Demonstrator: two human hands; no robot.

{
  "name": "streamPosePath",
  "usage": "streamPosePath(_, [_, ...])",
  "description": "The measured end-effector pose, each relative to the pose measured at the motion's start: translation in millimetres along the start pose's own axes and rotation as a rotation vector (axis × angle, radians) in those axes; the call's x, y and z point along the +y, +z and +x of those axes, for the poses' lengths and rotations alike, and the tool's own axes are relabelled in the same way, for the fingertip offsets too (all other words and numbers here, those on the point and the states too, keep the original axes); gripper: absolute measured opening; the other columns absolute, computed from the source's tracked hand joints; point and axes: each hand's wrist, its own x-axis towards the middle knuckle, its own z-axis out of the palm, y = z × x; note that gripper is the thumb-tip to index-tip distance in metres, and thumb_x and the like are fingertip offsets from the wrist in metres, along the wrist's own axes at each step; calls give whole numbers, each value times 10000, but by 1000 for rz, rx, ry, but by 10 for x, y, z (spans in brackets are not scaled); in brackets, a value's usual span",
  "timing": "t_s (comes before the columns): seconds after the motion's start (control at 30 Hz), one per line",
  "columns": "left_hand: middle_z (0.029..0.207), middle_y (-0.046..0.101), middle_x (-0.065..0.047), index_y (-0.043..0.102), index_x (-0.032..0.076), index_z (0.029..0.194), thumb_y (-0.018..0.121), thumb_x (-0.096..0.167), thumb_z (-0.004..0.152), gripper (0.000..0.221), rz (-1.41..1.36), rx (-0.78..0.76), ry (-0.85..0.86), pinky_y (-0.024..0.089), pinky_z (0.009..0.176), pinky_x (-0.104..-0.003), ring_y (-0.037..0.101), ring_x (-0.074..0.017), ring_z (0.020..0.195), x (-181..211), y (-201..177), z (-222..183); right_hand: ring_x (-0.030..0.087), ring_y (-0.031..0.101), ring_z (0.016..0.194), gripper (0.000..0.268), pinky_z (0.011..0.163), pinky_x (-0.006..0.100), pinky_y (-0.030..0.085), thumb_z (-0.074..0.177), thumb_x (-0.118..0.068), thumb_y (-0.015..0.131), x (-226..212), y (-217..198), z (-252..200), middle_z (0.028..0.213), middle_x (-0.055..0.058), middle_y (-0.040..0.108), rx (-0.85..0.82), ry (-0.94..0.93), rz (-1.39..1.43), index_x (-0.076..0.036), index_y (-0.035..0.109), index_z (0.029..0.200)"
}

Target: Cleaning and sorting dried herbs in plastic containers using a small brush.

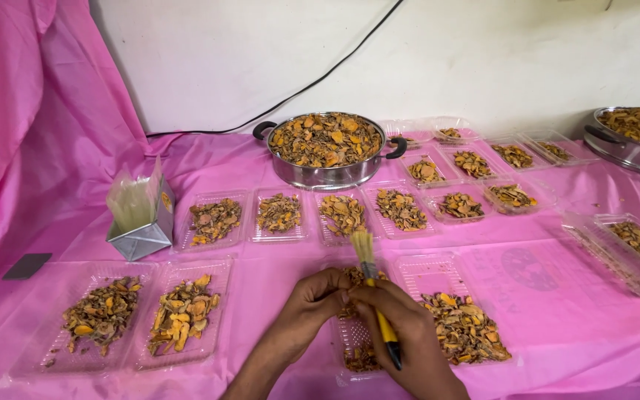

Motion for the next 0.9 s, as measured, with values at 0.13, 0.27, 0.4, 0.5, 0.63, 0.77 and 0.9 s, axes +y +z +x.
streamPosePath(0.13, [919, 655, -23, 658, 78, 942, 635, 34, 965, 55, -70, 0, -53, 477, 826, -260, 603, -121, 877, 4, -16, -47, 229, 752, 863, 186, 759, 292, 581, 922, 16, 637, 39, 66, 3, 997, 130, 721, 15, -3, -10, -31, 671, 1099])
streamPosePath(0.27, [911, 586, -6, 618, 100, 951, 620, 119, 1001, 54, 88, -57, 17, 444, 805, -255, 556, -116, 872, -31, -16, -73, 206, 714, 833, 122, 777, 289, 570, 929, 2, 623, 75, 32, 2, 924, 101, 718, 59, 57, 47, -26, 694, 1024])
streamPosePath(0.4, [909, 554, -1, 608, 95, 994, 583, 84, 1031, 47, 192, -64, 79, 433, 758, -237, 543, -102, 850, -34, 9, -61, 121, 703, 742, 92, 673, 240, 549, 875, -45, 704, 148, 38, -28, 841, 39, 772, 78, 330, 195, -71, 772, 931])
streamPosePath(0.5, [879, 561, 8, 594, 92, 989, 579, 77, 1036, 51, 186, -33, 78, 420, 716, -234, 520, -85, 808, -74, -7, -55, 114, 667, 743, 60, 672, 238, 519, 873, -45, 731, 214, 94, -49, 814, 35, 749, 104, 351, 260, -70, 771, 910])
streamPosePath(0.63, [912, 599, -18, 600, 77, 1025, 547, -1, 1020, 94, 187, -23, 21, 464, 747, -245, 571, -106, 850, -69, -2, -67, 101, 610, 692, 56, 621, 236, 472, 881, -43, 734, 263, 133, -81, 781, 24, 701, 128, 346, 275, -81, 764, 909])
streamPosePath(0.77, [824, 580, 2, 617, 79, 974, 549, -9, 1028, 124, 235, 17, 4, 416, 656, -236, 517, -73, 737, -127, -9, -49, 84, 642, 689, 63, 617, 217, 493, 875, -47, 744, 254, 119, -58, 786, 20, 739, 127, 392, 237, -78, 774, 920])
streamPosePath(0.9, [734, 500, 17, 601, 93, 931, 534, -12, 1031, 160, 323, 54, -14, 352, 569, -263, 423, -76, 627, -145, -26, -38, 50, 589, 572, 166, 497, 200, 441, 949, -144, 640, 76, 6, -36, 806, -5, 759, 154, 335, 60, -98, 776, 1033])
